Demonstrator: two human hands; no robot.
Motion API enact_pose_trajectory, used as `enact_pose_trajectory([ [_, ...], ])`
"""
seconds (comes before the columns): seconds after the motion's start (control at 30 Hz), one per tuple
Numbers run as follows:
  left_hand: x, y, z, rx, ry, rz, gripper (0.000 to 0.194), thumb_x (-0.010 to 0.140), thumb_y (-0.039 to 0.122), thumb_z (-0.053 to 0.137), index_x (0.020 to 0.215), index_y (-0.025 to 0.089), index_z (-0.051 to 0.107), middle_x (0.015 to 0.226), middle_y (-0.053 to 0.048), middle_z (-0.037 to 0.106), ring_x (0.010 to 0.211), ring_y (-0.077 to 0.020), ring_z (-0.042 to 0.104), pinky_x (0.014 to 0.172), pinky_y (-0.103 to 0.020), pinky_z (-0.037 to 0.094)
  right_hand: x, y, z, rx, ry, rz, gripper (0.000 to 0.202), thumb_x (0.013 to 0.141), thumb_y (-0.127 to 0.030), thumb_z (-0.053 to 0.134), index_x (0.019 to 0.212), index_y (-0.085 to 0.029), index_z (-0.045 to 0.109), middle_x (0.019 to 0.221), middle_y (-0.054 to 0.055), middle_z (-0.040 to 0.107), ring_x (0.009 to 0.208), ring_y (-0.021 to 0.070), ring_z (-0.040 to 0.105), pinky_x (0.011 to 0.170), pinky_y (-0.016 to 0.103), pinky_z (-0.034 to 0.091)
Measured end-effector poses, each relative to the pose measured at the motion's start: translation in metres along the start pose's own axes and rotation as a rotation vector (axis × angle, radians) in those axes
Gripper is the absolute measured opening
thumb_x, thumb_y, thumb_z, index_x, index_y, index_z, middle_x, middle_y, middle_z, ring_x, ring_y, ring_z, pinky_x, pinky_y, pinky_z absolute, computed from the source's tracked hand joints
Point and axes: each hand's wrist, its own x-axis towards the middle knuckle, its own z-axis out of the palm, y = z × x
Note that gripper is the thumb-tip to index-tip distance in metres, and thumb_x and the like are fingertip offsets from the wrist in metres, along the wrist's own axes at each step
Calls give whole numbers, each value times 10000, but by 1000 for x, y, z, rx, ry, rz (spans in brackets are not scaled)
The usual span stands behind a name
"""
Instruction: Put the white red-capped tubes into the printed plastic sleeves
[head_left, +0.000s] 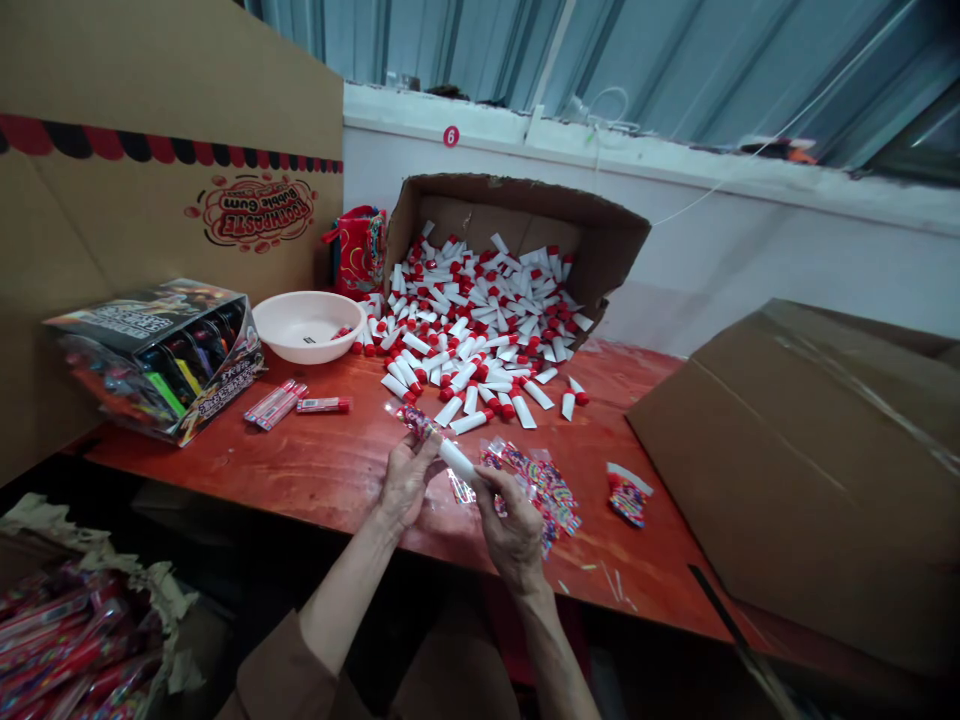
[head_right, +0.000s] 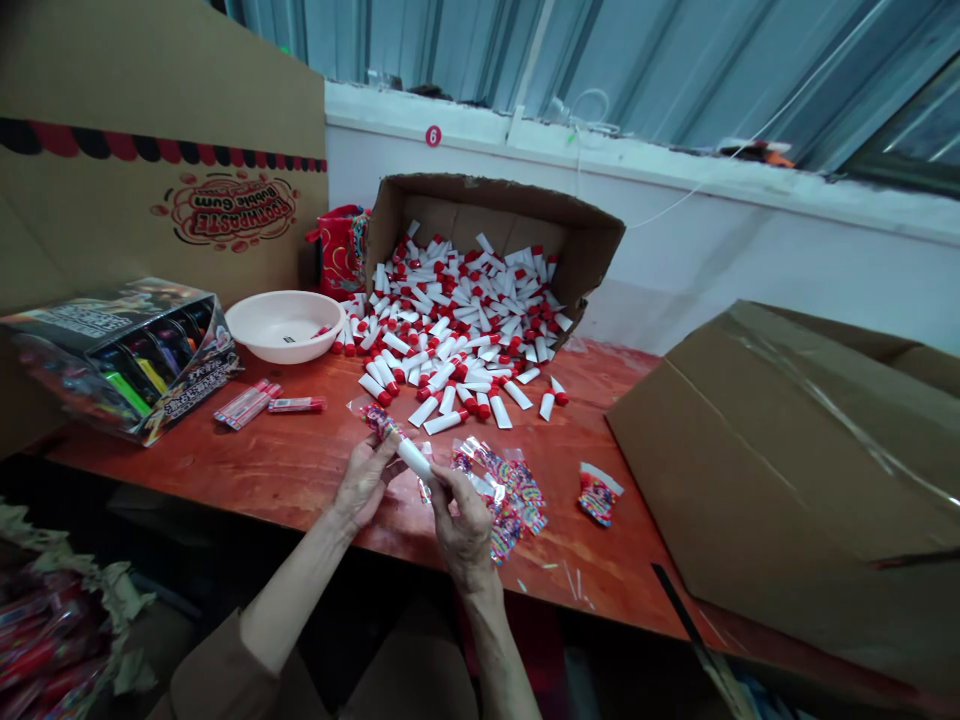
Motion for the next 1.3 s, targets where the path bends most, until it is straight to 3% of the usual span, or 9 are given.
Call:
enact_pose_trajectory([
  [0.13, -15, -7, 0, 81, -62, -89, 423, 640, 318, 884, 955, 111, 695, 919, -93, 712, 781, -175, 667, 732, -280, 517, -6, -3, 15, 266, -18, 241, 196, 913, -385, 604, 987, -213, 663, 865, 55, 693, 743, 189, 652, 653, 307, 544],
  [0.23, -23, -3, -3, 36, -36, -23, 427, 710, 402, 831, 1009, 137, 681, 932, -93, 719, 818, -191, 683, 734, -282, 516, -16, -5, 23, 363, -15, 327, 225, 881, -417, 645, 964, -207, 650, 790, 32, 662, 651, 164, 617, 581, 280, 524],
  [0.4, -45, 9, 2, -69, -62, 4, 411, 771, 422, 782, 1070, 174, 649, 924, -72, 714, 837, -196, 690, 803, -325, 524, -31, -8, 22, 464, -60, 284, 318, 796, -491, 731, 929, -220, 631, 810, 44, 676, 648, 183, 636, 572, 302, 538],
  [0.57, -72, 2, 10, -76, -101, 11, 393, 781, 415, 775, 1073, 176, 665, 898, -57, 694, 797, -164, 663, 811, -303, 510, -39, -7, 22, 451, 22, 207, 343, 768, -530, 750, 832, -237, 585, 825, 46, 670, 777, 225, 668, 690, 354, 567],
  [0.97, -89, 3, 8, -47, -98, 0, 360, 772, 443, 773, 967, 165, 651, 829, -56, 677, 758, -160, 640, 736, -278, 489, -46, -20, 30, 397, 83, 190, 360, 734, -501, 784, 717, -221, 558, 694, -8, 572, 615, 153, 562, 580, 274, 495],
  [1.07, -75, 22, -9, 72, -76, 20, 388, 756, 442, 782, 988, 156, 663, 792, -58, 682, 700, -161, 628, 689, -275, 480, -38, -17, 25, 284, -90, 222, 327, 785, -514, 731, 769, -214, 602, 704, 2, 601, 624, 157, 563, 584, 272, 476],
  [1.17, -43, 66, -39, 472, -3, 173, 329, 721, 382, 811, 922, 147, 701, 763, -66, 681, 682, -174, 607, 671, -273, 465, -29, -9, 26, 88, -263, 253, 307, 871, -507, 637, 904, -202, 651, 731, 16, 634, 638, 166, 572, 602, 278, 459],
  [1.23, -20, 100, -60, 801, 110, 331, 276, 666, 290, 847, 874, 161, 720, 796, -70, 680, 801, -213, 617, 771, -293, 467, -27, -2, 35, -69, -316, 205, 307, 890, -497, 614, 939, -196, 652, 747, 20, 630, 643, 170, 568, 615, 284, 444],
  [1.3, -3, 124, -76, 1007, 236, 525, 372, 602, 215, 871, 942, 176, 726, 958, -89, 690, 1017, -266, 595, 931, -334, 433, -28, 4, 49, -231, -346, 110, 287, 875, -481, 637, 920, -198, 643, 786, 29, 620, 675, 178, 564, 640, 291, 428],
])
